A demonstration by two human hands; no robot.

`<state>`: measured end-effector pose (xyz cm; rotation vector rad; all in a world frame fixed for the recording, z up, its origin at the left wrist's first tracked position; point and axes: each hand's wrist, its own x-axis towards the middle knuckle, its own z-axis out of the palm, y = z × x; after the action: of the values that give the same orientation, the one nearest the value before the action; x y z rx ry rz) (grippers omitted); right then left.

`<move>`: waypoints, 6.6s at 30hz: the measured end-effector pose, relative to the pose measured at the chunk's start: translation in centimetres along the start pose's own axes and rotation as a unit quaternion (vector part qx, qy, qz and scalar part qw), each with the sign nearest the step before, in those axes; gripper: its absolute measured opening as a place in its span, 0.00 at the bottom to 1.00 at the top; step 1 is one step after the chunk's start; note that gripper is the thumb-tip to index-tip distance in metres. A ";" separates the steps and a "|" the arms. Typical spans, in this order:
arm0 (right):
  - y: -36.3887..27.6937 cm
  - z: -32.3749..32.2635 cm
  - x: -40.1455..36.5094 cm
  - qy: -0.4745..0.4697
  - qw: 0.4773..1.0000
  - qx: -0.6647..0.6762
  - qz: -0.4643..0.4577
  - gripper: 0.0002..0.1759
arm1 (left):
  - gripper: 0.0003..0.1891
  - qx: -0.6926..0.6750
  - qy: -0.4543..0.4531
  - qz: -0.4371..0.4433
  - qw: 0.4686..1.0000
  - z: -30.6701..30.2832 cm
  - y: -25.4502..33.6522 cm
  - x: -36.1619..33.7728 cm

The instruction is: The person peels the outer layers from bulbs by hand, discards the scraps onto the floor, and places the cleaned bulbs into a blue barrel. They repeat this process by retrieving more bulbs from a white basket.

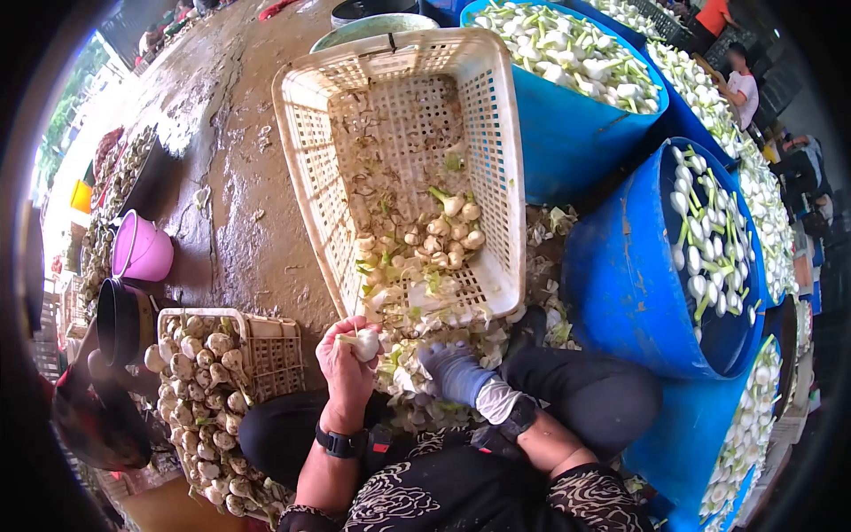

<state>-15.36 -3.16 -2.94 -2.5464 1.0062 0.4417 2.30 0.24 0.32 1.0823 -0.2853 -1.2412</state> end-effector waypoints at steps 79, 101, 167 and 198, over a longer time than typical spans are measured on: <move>3.8 -2.9 5.0 0.405 0.864 0.277 0.114 0.07 | 0.25 0.065 -0.133 -0.057 0.987 2.9 0.4 -1.1; 2.7 -5.0 0.2 0.292 0.876 0.379 -0.062 0.15 | 0.23 0.132 -0.131 -0.068 0.980 2.5 0.0 -0.7; 3.7 1.1 -0.3 0.066 0.954 0.293 0.013 0.23 | 0.17 0.090 0.066 0.077 0.991 0.1 -1.1 1.9; 16.5 5.3 24.5 0.174 0.912 0.362 0.081 0.14 | 0.15 0.106 0.002 -0.050 0.993 2.4 -1.5 2.9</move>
<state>-10.68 -26.39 -21.38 -1.8939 1.2204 -0.3233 0.72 -3.41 -0.70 1.2949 -0.3710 -1.3186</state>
